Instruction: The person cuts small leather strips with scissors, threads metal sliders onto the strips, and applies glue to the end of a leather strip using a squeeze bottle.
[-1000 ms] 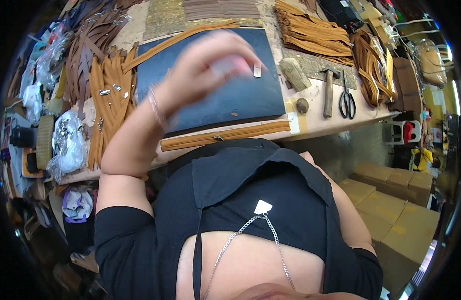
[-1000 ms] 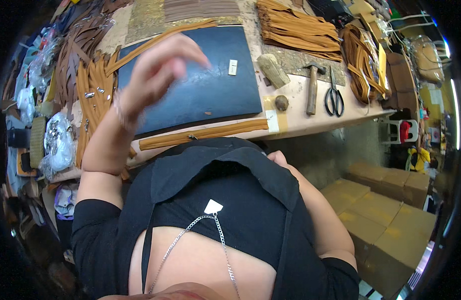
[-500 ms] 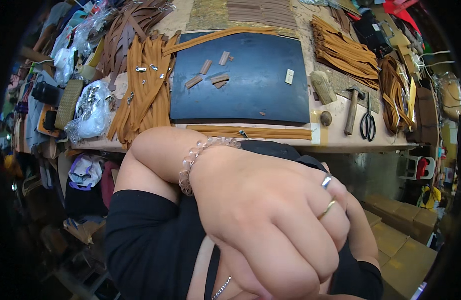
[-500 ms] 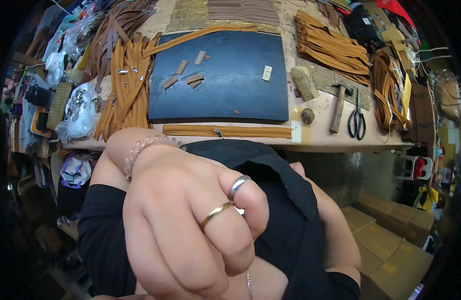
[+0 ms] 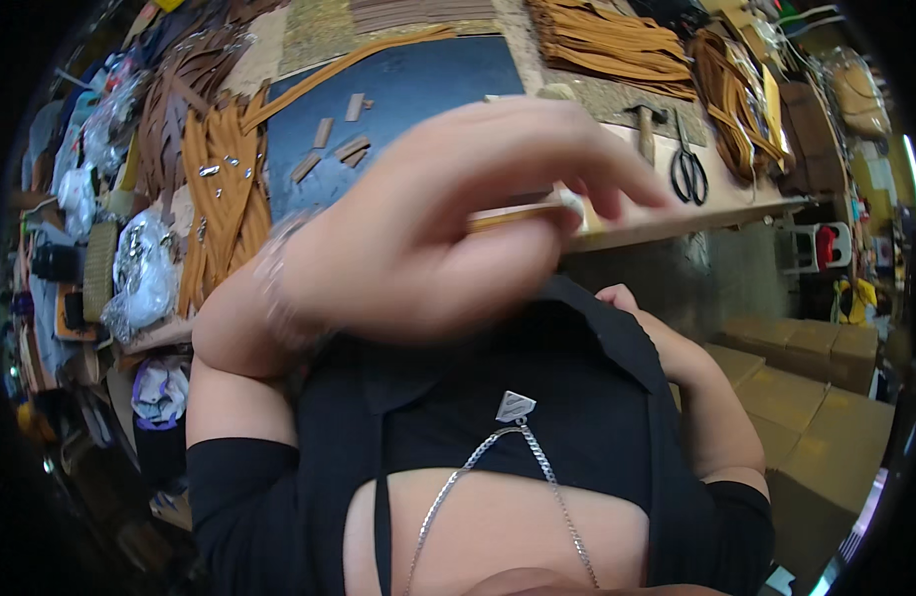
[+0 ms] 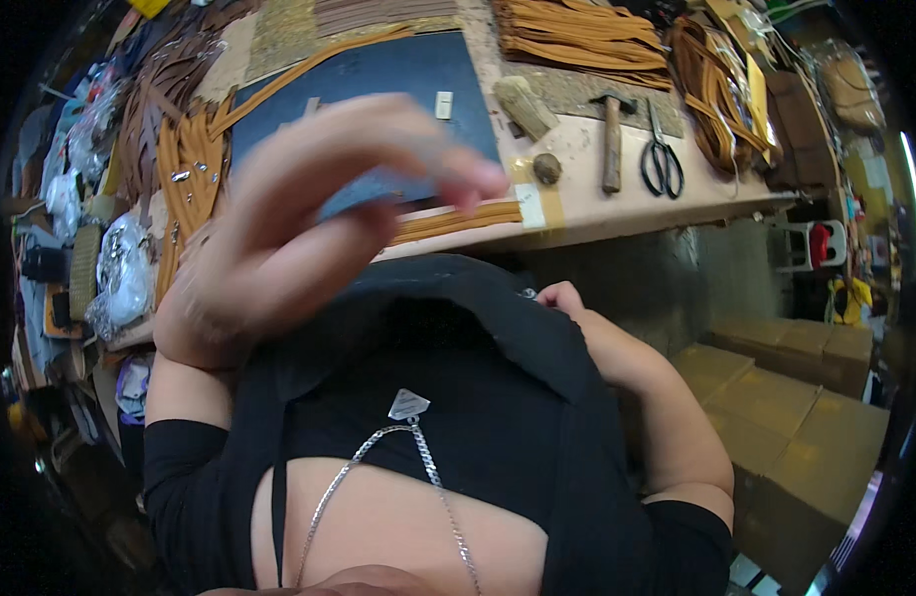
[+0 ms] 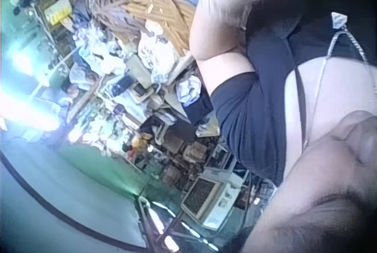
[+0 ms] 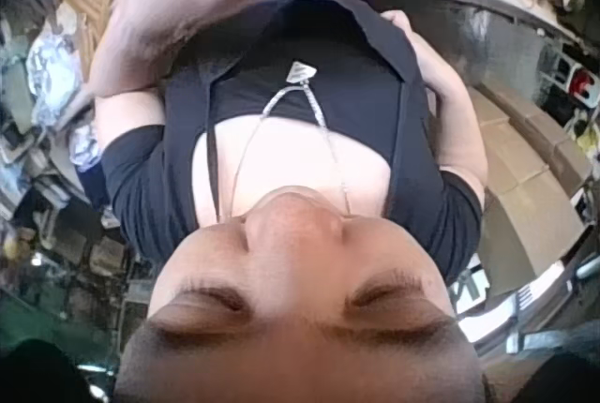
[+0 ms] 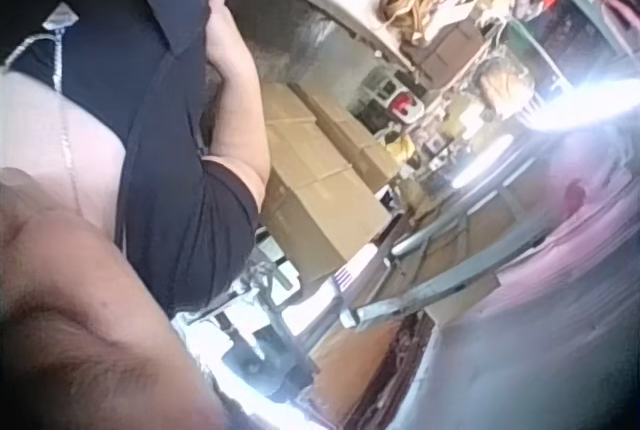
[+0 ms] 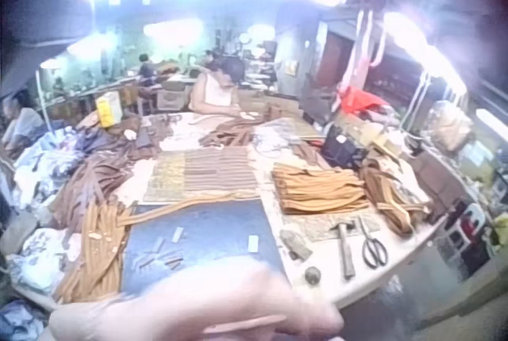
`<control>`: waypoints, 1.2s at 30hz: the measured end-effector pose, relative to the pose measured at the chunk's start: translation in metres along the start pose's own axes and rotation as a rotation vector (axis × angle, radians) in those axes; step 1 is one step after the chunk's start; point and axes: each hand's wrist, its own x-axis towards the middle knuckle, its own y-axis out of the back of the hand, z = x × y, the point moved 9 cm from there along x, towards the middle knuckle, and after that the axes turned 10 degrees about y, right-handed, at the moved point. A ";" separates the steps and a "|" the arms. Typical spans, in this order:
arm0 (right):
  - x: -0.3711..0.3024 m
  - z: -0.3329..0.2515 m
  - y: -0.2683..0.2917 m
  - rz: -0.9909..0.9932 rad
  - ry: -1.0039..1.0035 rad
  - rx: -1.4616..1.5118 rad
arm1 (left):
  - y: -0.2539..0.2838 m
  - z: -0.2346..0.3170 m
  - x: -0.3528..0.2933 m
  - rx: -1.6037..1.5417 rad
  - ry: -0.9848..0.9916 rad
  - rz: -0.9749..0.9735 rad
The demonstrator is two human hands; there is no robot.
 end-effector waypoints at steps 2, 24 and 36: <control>0.006 0.008 -0.008 0.040 0.275 -0.003 | -0.032 -0.073 0.016 0.025 0.327 -0.262; 0.038 0.001 0.005 0.430 0.468 -0.488 | -0.115 -0.196 -0.008 0.526 0.524 -0.455; 0.091 0.017 0.030 -0.186 0.285 -0.401 | -0.104 -0.238 0.015 1.170 0.132 -0.142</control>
